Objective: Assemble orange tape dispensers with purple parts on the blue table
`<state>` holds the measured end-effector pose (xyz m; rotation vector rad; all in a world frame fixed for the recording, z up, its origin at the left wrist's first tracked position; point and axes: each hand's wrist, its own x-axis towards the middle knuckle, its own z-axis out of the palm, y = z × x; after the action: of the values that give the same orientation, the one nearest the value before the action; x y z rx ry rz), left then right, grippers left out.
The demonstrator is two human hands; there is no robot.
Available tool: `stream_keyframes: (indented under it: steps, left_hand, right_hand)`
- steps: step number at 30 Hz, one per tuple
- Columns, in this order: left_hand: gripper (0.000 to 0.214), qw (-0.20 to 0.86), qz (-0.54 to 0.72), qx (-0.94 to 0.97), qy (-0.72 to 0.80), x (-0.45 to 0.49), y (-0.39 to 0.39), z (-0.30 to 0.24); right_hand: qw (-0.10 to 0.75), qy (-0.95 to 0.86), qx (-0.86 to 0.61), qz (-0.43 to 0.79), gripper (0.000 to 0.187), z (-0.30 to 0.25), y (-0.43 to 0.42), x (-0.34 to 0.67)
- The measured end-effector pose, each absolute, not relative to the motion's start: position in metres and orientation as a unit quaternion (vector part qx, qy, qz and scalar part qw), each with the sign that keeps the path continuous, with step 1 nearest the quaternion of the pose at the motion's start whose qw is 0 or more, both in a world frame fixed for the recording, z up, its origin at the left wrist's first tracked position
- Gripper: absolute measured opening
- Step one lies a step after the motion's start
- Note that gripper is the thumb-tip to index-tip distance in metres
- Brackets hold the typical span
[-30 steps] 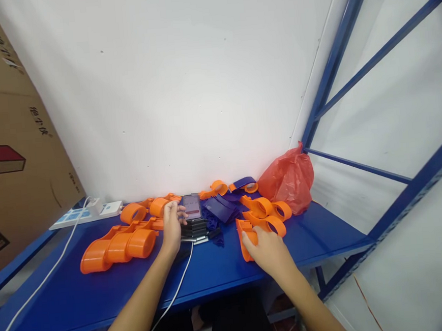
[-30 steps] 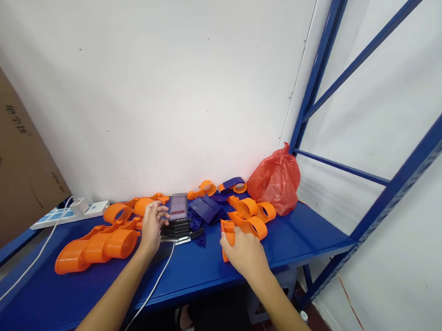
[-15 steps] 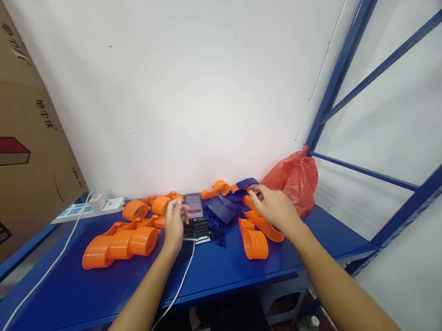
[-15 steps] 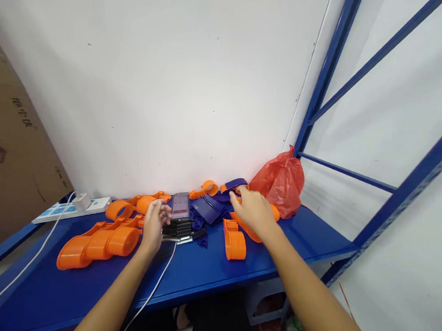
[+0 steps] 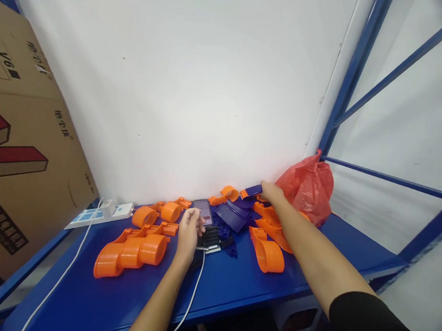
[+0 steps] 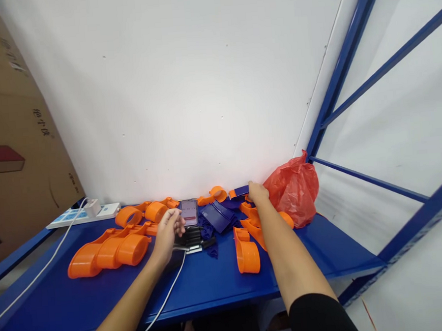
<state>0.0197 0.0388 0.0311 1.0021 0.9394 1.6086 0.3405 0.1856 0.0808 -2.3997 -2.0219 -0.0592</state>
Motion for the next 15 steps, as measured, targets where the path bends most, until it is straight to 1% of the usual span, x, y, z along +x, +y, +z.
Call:
stream_keyframes:
  steps: [4,6,11,15]
  left_hand:
    - [0.045,0.489,0.66,0.42,0.385,0.021,0.039,0.031]
    - [0.045,0.487,0.658,0.424,0.386,0.021,0.039,0.03]
    - [0.042,0.485,0.648,0.436,0.393,0.021,0.04,0.026]
    - [0.039,0.484,0.642,0.447,0.392,0.021,0.04,0.025]
  right_hand:
    - [-0.006,-0.635,-0.771,-0.051,0.032,0.087,0.187,0.339]
    - [-0.01,-0.634,-0.77,-0.066,0.028,0.09,0.184,0.339]
    - [-0.008,-0.64,-0.76,-0.109,0.029,0.1,0.171,0.345]
    - [0.008,-0.648,-0.746,-0.154,0.031,0.119,0.157,0.352]
